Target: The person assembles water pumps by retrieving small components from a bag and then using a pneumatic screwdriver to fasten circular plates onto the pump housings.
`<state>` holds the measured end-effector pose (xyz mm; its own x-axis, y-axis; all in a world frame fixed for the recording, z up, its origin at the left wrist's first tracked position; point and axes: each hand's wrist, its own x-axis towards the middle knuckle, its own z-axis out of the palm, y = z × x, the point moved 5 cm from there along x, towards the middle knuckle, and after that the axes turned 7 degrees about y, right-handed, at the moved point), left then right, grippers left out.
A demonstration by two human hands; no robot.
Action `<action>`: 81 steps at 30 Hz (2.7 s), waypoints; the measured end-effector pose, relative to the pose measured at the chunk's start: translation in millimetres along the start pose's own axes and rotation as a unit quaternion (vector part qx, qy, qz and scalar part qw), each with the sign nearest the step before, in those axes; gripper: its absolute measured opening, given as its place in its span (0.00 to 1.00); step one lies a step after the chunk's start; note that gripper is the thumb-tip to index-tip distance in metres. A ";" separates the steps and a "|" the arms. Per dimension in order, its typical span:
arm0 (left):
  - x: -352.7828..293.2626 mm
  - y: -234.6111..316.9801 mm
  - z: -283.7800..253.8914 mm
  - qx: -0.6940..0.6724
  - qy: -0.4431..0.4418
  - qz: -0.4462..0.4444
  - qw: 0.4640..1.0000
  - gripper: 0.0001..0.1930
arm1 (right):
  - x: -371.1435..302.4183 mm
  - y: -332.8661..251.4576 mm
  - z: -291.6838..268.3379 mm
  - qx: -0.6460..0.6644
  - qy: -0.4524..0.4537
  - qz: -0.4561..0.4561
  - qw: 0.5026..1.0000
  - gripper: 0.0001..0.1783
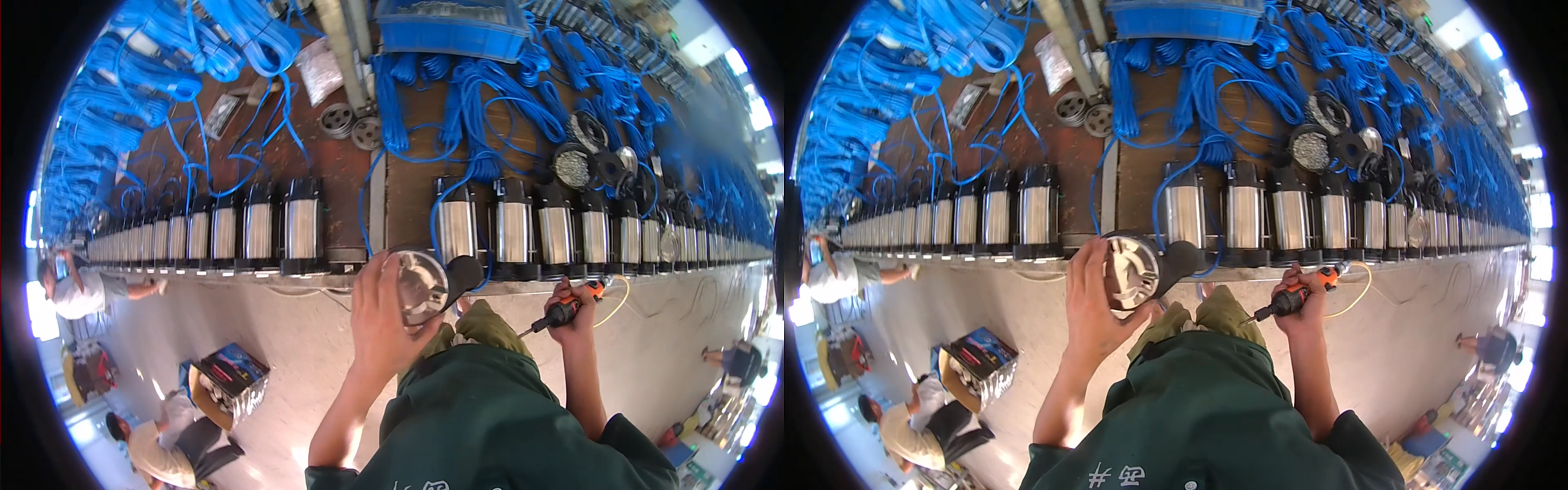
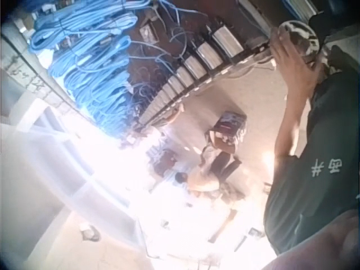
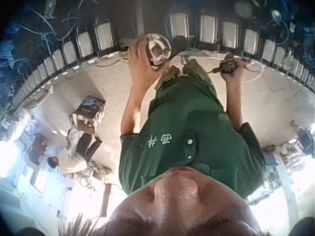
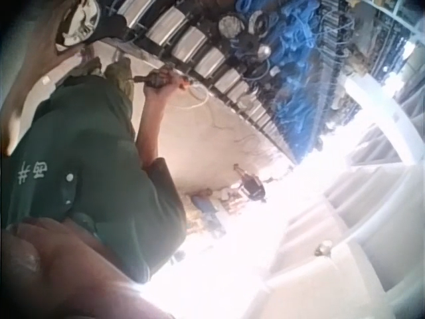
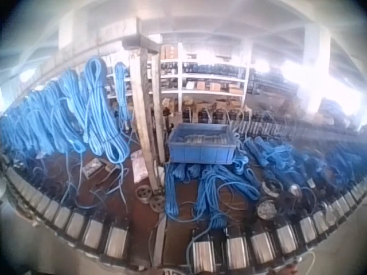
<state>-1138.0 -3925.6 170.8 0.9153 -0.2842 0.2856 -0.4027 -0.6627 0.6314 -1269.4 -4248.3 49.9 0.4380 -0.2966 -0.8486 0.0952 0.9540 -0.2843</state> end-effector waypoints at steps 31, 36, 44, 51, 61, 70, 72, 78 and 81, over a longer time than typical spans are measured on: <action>251.3 93.3 544.9 -0.396 -0.275 -0.328 0.812 0.11 | 31.3 -178.3 -184.6 0.325 0.126 -0.204 0.915 0.18; 245.1 82.4 532.8 -0.493 -0.281 -0.472 0.675 0.16 | 48.1 -201.3 -162.6 0.308 0.080 -0.207 0.925 0.17; 244.9 80.6 533.0 -0.435 -0.300 -0.397 0.751 0.13 | 50.0 -206.6 -130.6 0.264 0.051 -0.208 0.941 0.18; 242.9 101.0 507.4 -0.434 -0.321 -0.364 0.759 0.10 | 34.7 -198.0 -99.4 0.197 0.009 -0.263 0.944 0.19; 147.6 167.4 238.9 -0.517 -0.296 -0.407 0.692 0.12 | -78.6 -168.5 57.8 0.082 -0.304 -0.515 0.797 0.22; 30.4 115.3 41.7 -0.701 -0.138 -0.364 0.598 0.11 | -182.5 -22.9 177.2 0.063 -0.539 -0.435 0.719 0.18; 9.4 92.2 19.5 -0.730 -0.086 -0.331 0.592 0.10 | -197.3 13.1 186.8 0.036 -0.557 -0.410 0.721 0.19; -16.4 32.3 -27.6 -0.743 0.041 -0.304 0.594 0.10 | -220.7 98.2 207.0 -0.045 -0.621 -0.342 0.704 0.18; -21.6 6.7 -42.1 -0.759 0.035 -0.298 0.578 0.10 | -224.9 127.1 217.5 -0.074 -0.639 -0.329 0.691 0.19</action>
<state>-1160.8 -3894.8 199.2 0.9143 -0.2557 -0.3141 0.3914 0.7575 0.5225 -1161.4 -4050.8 301.7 0.7840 -0.2934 0.5471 0.5993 0.5875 -0.5438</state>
